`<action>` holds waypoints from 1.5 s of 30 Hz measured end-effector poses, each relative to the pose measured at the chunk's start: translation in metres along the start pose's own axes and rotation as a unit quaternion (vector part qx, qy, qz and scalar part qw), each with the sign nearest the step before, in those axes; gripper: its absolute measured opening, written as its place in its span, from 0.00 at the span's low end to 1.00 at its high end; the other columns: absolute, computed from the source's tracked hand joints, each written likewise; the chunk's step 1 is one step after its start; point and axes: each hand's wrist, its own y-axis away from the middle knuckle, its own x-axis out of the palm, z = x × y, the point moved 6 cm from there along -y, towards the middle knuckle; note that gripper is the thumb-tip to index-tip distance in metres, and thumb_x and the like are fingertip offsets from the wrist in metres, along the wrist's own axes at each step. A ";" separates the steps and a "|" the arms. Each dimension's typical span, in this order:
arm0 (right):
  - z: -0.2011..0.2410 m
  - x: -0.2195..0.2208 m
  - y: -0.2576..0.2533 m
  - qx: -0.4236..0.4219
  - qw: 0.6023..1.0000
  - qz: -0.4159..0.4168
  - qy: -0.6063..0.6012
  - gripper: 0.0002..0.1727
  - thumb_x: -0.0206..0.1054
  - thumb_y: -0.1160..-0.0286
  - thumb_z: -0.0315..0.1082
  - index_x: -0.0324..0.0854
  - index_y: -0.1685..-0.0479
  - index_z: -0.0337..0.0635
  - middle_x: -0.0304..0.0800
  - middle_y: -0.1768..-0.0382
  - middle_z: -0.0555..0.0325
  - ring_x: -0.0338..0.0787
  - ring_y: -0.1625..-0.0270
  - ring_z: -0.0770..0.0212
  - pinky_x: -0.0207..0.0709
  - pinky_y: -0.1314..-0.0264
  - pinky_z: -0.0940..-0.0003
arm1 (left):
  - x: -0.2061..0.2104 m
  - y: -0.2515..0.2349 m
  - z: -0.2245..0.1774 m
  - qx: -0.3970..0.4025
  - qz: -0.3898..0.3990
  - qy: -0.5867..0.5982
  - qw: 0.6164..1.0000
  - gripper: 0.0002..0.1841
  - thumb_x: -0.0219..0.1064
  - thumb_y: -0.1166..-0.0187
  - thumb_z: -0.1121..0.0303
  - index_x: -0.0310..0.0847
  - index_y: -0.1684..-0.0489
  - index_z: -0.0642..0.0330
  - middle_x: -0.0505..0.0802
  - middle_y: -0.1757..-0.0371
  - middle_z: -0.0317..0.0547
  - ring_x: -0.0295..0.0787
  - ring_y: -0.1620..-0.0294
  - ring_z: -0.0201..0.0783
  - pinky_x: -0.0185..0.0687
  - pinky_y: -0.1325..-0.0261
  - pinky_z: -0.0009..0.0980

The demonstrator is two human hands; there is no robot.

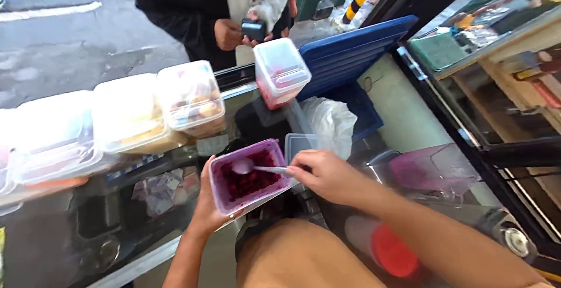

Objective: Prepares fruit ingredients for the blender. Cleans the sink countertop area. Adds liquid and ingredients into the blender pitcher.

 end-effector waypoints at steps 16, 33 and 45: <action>-0.168 0.000 0.007 0.070 0.992 -0.041 0.099 0.62 0.88 0.70 0.68 0.74 0.19 0.57 0.73 0.25 0.33 0.72 0.24 0.27 0.66 0.27 0.22 | -0.036 0.008 -0.025 -0.177 -0.117 0.101 0.972 0.38 0.67 0.22 0.39 0.75 0.22 0.62 0.91 0.38 0.50 0.90 0.43 0.42 0.89 0.44 0.38; 0.022 0.057 -0.074 -0.153 0.959 0.033 0.236 0.59 0.77 0.58 0.79 0.61 0.11 0.82 0.63 0.14 0.41 0.62 0.13 0.38 0.52 0.13 0.35 | -0.028 -0.015 -0.053 -0.292 -0.254 0.113 0.915 0.11 0.66 0.15 0.69 0.92 0.48 0.67 0.97 0.57 0.53 0.96 0.62 0.43 0.94 0.63 0.38; -0.072 0.128 0.001 0.148 0.737 -0.203 -0.627 0.44 0.59 0.12 0.51 0.36 0.06 0.47 0.78 0.25 0.44 0.89 0.32 0.52 0.88 0.34 0.52 | 0.013 -0.132 -0.092 -0.165 0.072 -0.236 0.955 0.16 0.60 0.12 0.59 0.90 0.38 0.50 0.94 0.46 0.40 0.90 0.43 0.34 0.86 0.35 0.41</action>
